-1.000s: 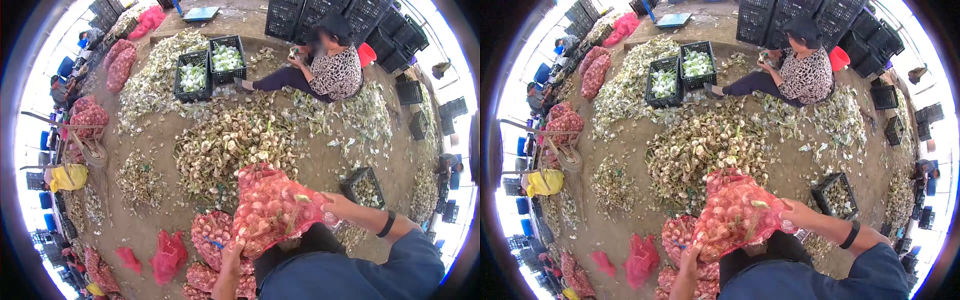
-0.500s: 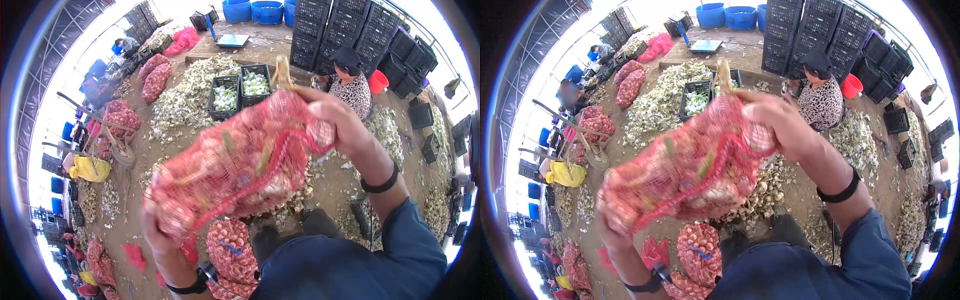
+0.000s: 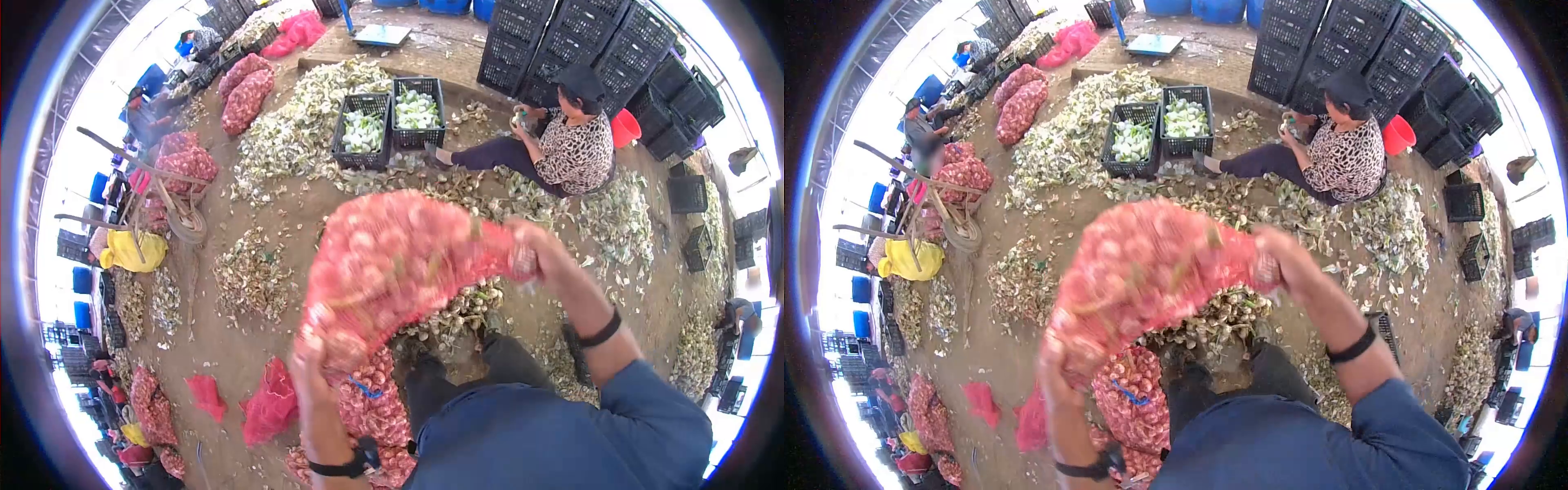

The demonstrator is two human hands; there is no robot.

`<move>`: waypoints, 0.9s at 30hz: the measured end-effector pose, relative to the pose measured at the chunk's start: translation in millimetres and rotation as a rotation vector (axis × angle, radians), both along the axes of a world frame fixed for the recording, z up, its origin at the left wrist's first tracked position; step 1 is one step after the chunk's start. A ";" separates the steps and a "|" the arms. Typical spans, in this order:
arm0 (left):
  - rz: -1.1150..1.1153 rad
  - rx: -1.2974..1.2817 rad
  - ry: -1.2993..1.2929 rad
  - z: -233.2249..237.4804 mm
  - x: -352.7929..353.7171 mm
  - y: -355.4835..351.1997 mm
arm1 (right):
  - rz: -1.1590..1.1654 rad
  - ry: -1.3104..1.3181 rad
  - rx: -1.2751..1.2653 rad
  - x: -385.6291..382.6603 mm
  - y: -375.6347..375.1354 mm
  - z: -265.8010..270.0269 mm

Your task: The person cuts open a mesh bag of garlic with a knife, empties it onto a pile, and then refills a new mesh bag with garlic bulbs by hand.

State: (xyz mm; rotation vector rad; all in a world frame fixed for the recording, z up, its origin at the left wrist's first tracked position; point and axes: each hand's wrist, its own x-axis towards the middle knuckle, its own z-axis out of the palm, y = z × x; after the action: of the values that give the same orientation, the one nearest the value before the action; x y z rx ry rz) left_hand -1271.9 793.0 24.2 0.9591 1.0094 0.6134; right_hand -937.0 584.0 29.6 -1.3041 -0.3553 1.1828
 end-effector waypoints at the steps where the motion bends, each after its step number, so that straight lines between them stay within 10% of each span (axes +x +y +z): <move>1: 0.053 -0.114 0.002 -37.6 -12.1 -14.4 | -0.044 0.097 -0.081 -6.5 -14.8 -38.9; 4: 0.065 -0.307 0.010 -161.6 -52.7 -65.4 | -0.228 0.119 -0.351 -36.0 -52.7 -121.3; 10: -0.032 -0.210 0.135 -186.8 -15.0 -66.0 | -0.198 0.075 -0.453 -53.1 -53.1 -194.9; 13: -0.156 -0.409 -0.100 -161.6 -21.1 -36.0 | -0.138 0.015 -0.415 -33.5 -10.1 -129.4; 18: -0.108 -0.012 -0.161 -14.7 18.2 18.2 | -0.022 -0.398 -0.114 11.8 47.9 -29.1; 21: -0.134 0.197 -0.312 56.4 38.8 -17.2 | -0.270 0.107 0.234 31.4 31.5 5.0; 24: -0.261 -0.082 -0.178 2.6 12.7 -52.3 | -0.093 -0.052 -0.111 26.9 -12.5 -79.4; 27: -0.177 -0.162 -0.162 -28.1 10.6 -96.1 | -0.198 0.215 -0.121 4.9 -62.7 -54.0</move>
State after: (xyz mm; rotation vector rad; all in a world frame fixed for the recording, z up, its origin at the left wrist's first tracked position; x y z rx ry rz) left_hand -1261.3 696.8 -3.9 0.8316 0.8074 0.4465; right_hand -932.1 521.4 -24.4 -1.2697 0.0024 1.1754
